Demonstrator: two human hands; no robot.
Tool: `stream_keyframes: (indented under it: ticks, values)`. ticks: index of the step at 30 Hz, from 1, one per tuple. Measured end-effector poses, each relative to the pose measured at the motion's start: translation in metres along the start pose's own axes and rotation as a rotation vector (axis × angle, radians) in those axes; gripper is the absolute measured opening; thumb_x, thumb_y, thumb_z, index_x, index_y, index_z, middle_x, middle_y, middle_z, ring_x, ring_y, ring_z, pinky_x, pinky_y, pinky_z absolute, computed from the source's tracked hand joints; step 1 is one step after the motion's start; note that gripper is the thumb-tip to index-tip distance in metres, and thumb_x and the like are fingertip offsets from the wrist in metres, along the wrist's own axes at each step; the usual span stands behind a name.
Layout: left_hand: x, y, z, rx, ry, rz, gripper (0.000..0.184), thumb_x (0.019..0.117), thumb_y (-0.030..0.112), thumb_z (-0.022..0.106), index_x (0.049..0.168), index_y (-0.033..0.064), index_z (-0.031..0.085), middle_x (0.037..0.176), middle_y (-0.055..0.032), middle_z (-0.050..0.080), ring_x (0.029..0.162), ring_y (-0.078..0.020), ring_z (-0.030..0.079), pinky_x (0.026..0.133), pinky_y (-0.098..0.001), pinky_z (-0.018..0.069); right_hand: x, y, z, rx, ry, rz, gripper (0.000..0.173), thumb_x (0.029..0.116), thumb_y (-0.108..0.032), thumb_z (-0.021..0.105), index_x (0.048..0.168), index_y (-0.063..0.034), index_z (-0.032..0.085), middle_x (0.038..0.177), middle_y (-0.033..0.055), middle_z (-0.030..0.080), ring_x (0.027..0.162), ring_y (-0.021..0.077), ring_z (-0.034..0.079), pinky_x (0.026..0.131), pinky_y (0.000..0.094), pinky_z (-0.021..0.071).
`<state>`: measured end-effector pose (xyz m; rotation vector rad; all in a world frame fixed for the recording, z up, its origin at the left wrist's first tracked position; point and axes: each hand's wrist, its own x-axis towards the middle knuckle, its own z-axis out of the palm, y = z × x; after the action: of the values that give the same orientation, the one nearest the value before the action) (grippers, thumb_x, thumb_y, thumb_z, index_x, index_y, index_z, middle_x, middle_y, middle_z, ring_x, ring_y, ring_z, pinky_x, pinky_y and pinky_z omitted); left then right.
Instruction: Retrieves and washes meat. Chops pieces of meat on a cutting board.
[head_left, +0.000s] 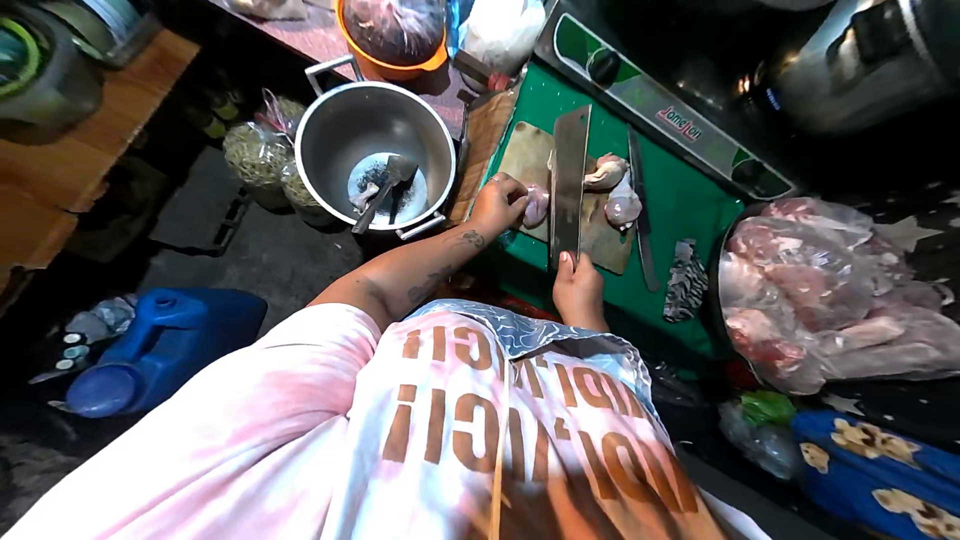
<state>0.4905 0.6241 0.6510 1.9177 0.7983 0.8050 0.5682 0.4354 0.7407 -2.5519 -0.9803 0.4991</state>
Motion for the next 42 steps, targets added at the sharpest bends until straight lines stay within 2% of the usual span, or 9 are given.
stream_keyframes:
  ticks: [10, 16, 20, 24, 27, 29, 32, 37, 42]
  values:
    - [0.002, 0.001, -0.001, 0.009, -0.045, 0.017, 0.018, 0.0962, 0.014, 0.069, 0.104, -0.0002, 0.076, 0.11, -0.0178, 0.071, 0.109, -0.028, 0.068, 0.101, -0.0427, 0.0528, 0.047, -0.027, 0.028, -0.128, -0.031, -0.029, 0.042, 0.1124, -0.032, 0.04, 0.121, 0.0025, 0.062, 0.097, 0.0256, 0.071, 0.097, 0.0443, 0.071, 0.082, 0.0627, 0.0549]
    - [0.003, 0.002, -0.016, -0.032, 0.006, -0.028, 0.022, 0.0971, 0.015, 0.069, 0.11, -0.0015, 0.075, 0.113, -0.0195, 0.071, 0.104, -0.0269, 0.069, 0.097, -0.0404, 0.0554, 0.041, -0.037, -0.005, 0.069, 0.093, -0.116, 0.044, 0.111, -0.033, 0.045, 0.122, 0.0059, 0.063, 0.096, 0.0266, 0.069, 0.092, 0.042, 0.07, 0.085, 0.0607, 0.054]
    - [0.007, 0.003, -0.032, -0.075, 0.158, -0.032, 0.019, 0.0955, 0.012, 0.068, 0.107, -0.0012, 0.075, 0.109, -0.0185, 0.071, 0.097, -0.0223, 0.07, 0.09, -0.035, 0.0581, 0.03, -0.062, -0.063, 0.388, 0.481, -0.479, 0.036, 0.1105, -0.028, 0.046, 0.113, 0.0056, 0.059, 0.075, 0.0067, 0.062, 0.06, 0.0152, 0.064, 0.062, 0.0385, 0.06]
    - [0.013, 0.005, -0.042, -0.103, 0.211, -0.04, 0.018, 0.0954, 0.011, 0.068, 0.107, -0.0019, 0.075, 0.109, -0.0189, 0.071, 0.097, -0.0209, 0.07, 0.089, -0.0324, 0.0582, 0.017, -0.088, -0.092, 0.577, 0.722, -0.681, 0.023, 0.1113, -0.02, 0.041, 0.1, -0.0018, 0.049, 0.067, -0.0053, 0.054, 0.052, 0.0035, 0.059, 0.053, 0.0271, 0.059]
    - [0.009, 0.006, -0.041, -0.118, 0.218, -0.071, 0.017, 0.0954, 0.009, 0.068, 0.106, -0.0015, 0.075, 0.11, -0.0183, 0.07, 0.097, -0.0197, 0.07, 0.089, -0.0314, 0.0585, 0.017, -0.053, -0.04, 0.165, 0.251, -0.32, 0.045, 0.1137, -0.029, 0.034, 0.124, 0.0099, 0.053, 0.092, 0.023, 0.064, 0.081, 0.0317, 0.068, 0.077, 0.0488, 0.0586]
    - [0.004, 0.004, -0.037, -0.088, 0.199, -0.061, 0.017, 0.095, 0.01, 0.069, 0.106, -0.0012, 0.075, 0.108, -0.0178, 0.071, 0.096, -0.0204, 0.071, 0.089, -0.0333, 0.0588, 0.037, -0.028, 0.008, -0.054, -0.107, -0.059, 0.045, 0.1129, -0.032, 0.036, 0.129, 0.0056, 0.056, 0.107, 0.0313, 0.067, 0.101, 0.047, 0.068, 0.084, 0.065, 0.0539]
    - [0.005, 0.003, -0.033, -0.04, 0.066, -0.053, 0.022, 0.0966, 0.016, 0.069, 0.111, -0.0005, 0.074, 0.112, -0.0175, 0.071, 0.1, -0.0223, 0.07, 0.093, -0.037, 0.0575, 0.065, -0.023, 0.02, -0.065, -0.288, 0.095, 0.044, 0.112, -0.033, 0.041, 0.127, 0.0035, 0.059, 0.105, 0.0289, 0.068, 0.091, 0.0444, 0.07, 0.081, 0.0634, 0.0555]
    - [0.007, 0.013, -0.008, 0.079, -0.179, -0.019, 0.039, 0.0928, 0.021, 0.075, 0.124, -0.0004, 0.07, 0.129, -0.0213, 0.066, 0.122, -0.0326, 0.063, 0.108, -0.047, 0.0484, 0.073, -0.021, 0.016, -0.02, -0.295, 0.108, 0.042, 0.1119, -0.033, 0.042, 0.121, 0.0046, 0.059, 0.096, 0.0265, 0.066, 0.077, 0.039, 0.068, 0.073, 0.0576, 0.0565]
    - [0.013, 0.005, 0.001, 0.133, -0.21, -0.002, 0.034, 0.0942, 0.019, 0.072, 0.123, 0.0011, 0.071, 0.129, -0.0195, 0.067, 0.122, -0.0325, 0.063, 0.109, -0.0476, 0.0481, 0.063, -0.012, 0.008, -0.016, -0.331, 0.137, 0.045, 0.112, -0.037, 0.041, 0.122, 0.0028, 0.058, 0.093, 0.0245, 0.066, 0.072, 0.0359, 0.068, 0.07, 0.0556, 0.0574]
